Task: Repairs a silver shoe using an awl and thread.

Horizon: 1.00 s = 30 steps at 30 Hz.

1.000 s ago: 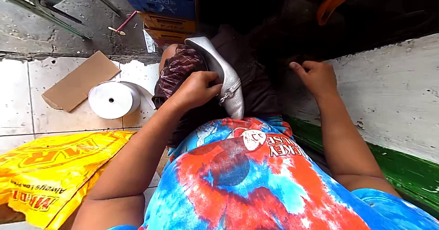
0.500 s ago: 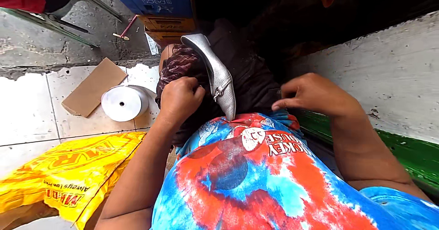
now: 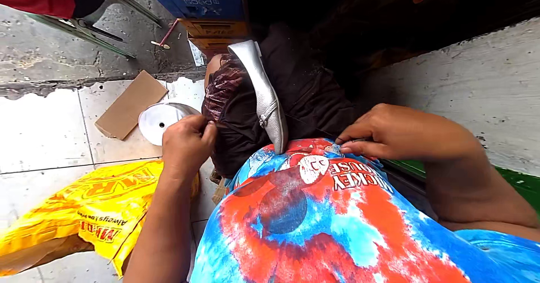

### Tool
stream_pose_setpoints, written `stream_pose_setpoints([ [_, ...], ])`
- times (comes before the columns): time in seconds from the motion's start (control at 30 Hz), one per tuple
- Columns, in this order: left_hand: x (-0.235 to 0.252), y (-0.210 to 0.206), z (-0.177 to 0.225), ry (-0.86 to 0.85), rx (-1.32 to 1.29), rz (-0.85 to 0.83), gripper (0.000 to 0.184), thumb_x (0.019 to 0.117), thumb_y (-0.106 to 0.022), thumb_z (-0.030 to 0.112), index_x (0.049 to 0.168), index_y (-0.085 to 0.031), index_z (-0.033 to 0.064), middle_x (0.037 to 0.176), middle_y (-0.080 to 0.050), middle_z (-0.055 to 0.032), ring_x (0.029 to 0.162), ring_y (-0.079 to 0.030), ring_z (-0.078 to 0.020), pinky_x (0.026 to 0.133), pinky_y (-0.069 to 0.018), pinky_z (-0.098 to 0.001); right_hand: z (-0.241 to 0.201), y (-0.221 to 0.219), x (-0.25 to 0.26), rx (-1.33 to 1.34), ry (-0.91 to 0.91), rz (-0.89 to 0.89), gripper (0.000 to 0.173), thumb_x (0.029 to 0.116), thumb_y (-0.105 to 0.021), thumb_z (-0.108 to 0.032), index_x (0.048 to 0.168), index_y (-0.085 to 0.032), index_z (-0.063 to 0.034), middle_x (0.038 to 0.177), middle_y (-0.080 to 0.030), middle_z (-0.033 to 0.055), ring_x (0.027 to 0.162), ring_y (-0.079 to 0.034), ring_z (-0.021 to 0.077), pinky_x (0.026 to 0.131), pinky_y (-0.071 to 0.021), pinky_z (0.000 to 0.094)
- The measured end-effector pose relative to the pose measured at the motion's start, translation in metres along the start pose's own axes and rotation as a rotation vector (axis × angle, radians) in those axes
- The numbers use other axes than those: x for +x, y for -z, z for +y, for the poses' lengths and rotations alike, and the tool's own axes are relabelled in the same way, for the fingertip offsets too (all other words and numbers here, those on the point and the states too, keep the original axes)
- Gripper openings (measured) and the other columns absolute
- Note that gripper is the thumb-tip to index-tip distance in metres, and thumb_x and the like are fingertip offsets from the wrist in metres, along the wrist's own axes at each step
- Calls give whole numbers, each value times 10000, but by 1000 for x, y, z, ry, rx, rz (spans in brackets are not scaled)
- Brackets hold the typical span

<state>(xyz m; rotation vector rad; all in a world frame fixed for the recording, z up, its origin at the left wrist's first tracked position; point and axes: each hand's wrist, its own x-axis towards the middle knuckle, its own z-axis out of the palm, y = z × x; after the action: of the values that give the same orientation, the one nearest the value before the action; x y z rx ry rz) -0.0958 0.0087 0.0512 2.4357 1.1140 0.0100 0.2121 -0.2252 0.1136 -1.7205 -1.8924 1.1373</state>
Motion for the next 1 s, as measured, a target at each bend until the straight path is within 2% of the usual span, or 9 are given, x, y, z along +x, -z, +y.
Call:
stream_pose_setpoints([
  [0.2, -7, 1, -18, 153, 77, -69, 338, 981, -560, 112, 670, -531, -16, 667, -552, -203, 671, -580, -413, 609, -407, -621, -12, -3, 48, -128, -193, 113, 374, 1059, -550, -196, 1409, -638, -98, 721, -716, 71, 628, -683, 241, 641, -574, 492],
  [0.3, -10, 7, -27, 333, 151, -175, 345, 1017, -551, 112, 704, -565, -31, 711, -587, -246, 756, -612, -456, 670, -422, -655, -15, -15, 87, -201, -211, 35, 497, 1026, -625, -229, 1510, -539, -158, 780, -706, 148, 721, -687, 357, 681, -544, 565],
  [0.37, -8, 9, -31, 429, 201, -250, 344, 1028, -548, 130, 731, -596, -38, 761, -620, -280, 827, -638, -485, 711, -434, -680, -13, -23, 105, -208, -201, -44, 455, 1019, -643, -253, 1459, -593, -148, 858, -721, 162, 811, -697, 379, 731, -540, 577],
  [0.5, -1, 2, -40, 509, 228, -450, 327, 1033, -565, 182, 800, -653, -31, 853, -664, -286, 921, -653, -495, 778, -454, -695, 6, -36, 106, -47, -60, 155, 170, 1000, -648, -185, 974, -778, -78, 796, -727, 100, 751, -711, 266, 698, -567, 505],
  [0.67, -4, 7, -22, 112, 81, -268, 226, 957, -701, 101, 1149, -740, -11, 1210, -632, -309, 1117, -602, -529, 917, -448, -742, 20, -14, 68, 140, 15, 694, 231, 1032, -597, -160, 1098, -757, -7, 926, -756, 71, 763, -705, 72, 698, -612, 257],
  [0.73, -2, 16, 2, -116, -28, -73, 274, 970, -668, 116, 1206, -707, -17, 1282, -627, -266, 1132, -622, -461, 937, -483, -664, 35, 0, 49, -34, -44, 821, 257, 1049, -579, -170, 1135, -744, 6, 984, -760, 113, 834, -728, 120, 761, -619, 297],
  [0.83, 3, 19, 41, -358, -163, 80, 266, 992, -614, 139, 1198, -704, -3, 1259, -663, -196, 896, -690, -249, 749, -582, -407, 63, 22, 20, -166, -181, 935, 308, 1074, -550, -218, 1184, -716, 17, 1016, -751, 151, 858, -732, 161, 789, -615, 334],
  [0.93, 13, 4, 60, -410, -233, -71, 400, 994, -608, 124, 1371, -598, -9, 1264, -672, -176, 868, -706, -222, 780, -598, -406, 88, 37, -6, -198, -490, 1010, 335, 1074, -540, -298, 1183, -723, -39, 1005, -746, 114, 804, -713, 129, 752, -596, 310],
  [1.0, 19, -8, 61, -394, -233, -168, 354, 997, -608, 101, 1331, -618, -17, 1102, -727, -163, 897, -728, -257, 834, -596, -467, 87, 43, -10, -150, -781, 902, 353, 1066, -539, -272, 1245, -690, -8, 1130, -709, 232, 933, -703, 339, 857, -545, 543],
])
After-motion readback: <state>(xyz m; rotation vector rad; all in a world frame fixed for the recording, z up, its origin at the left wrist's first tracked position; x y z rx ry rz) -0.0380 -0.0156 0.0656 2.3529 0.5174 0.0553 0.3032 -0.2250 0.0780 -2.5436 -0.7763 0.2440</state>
